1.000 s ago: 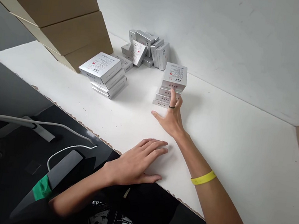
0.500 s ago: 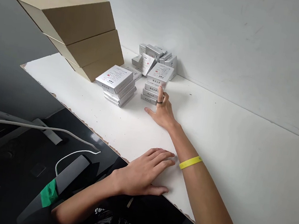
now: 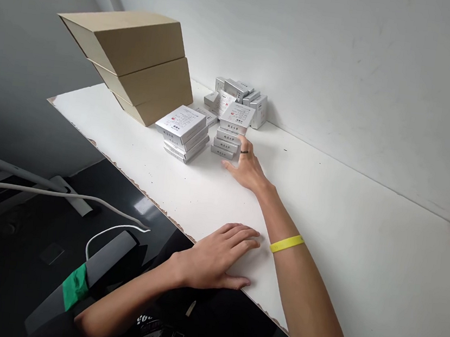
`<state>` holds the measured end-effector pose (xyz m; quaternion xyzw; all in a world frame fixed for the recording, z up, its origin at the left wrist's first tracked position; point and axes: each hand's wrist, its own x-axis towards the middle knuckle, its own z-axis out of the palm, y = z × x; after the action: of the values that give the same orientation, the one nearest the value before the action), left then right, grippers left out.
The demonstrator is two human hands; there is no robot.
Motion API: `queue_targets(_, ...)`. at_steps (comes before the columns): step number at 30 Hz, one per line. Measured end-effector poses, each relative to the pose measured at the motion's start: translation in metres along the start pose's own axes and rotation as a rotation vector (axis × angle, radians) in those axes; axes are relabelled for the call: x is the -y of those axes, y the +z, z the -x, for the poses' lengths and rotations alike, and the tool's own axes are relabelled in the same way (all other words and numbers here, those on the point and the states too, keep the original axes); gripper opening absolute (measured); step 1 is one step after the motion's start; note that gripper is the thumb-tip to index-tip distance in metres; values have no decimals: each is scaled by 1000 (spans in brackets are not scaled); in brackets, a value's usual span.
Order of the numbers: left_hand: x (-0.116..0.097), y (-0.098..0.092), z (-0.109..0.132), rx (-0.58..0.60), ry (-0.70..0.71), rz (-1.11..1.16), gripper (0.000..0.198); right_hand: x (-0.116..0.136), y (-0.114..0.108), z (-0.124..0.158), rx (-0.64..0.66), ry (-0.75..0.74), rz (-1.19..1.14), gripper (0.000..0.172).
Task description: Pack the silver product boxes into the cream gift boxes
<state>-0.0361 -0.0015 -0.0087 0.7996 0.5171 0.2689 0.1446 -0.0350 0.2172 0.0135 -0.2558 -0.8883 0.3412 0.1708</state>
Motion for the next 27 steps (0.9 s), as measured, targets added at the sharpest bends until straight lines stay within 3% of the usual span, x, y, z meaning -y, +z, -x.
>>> queue_targets(4, 1, 0, 1, 14, 5, -1, 67, -8, -7, -11, -164, 43, -25, 78)
queue_targets(8, 0, 3, 3, 29, -5, -5, 70, -15, -28, -48, -270, 34, -80, 106)
queue_targets(11, -2, 2, 5, 30, -23, -16, 78, -16, -43, -77, -172, -20, -149, 135)
queue_targets(13, -3, 1, 5, 31, -28, -24, 81, -15, -47, -87, -60, -47, -184, 144)
queue_targets(23, -5, -1, 5, 23, -9, -107, 81, -5, -37, -77, 15, -69, -190, 149)
queue_targets(27, -6, -1, 4, 28, -7, -113, 81, -3, -36, -77, 4, -81, -240, 139)
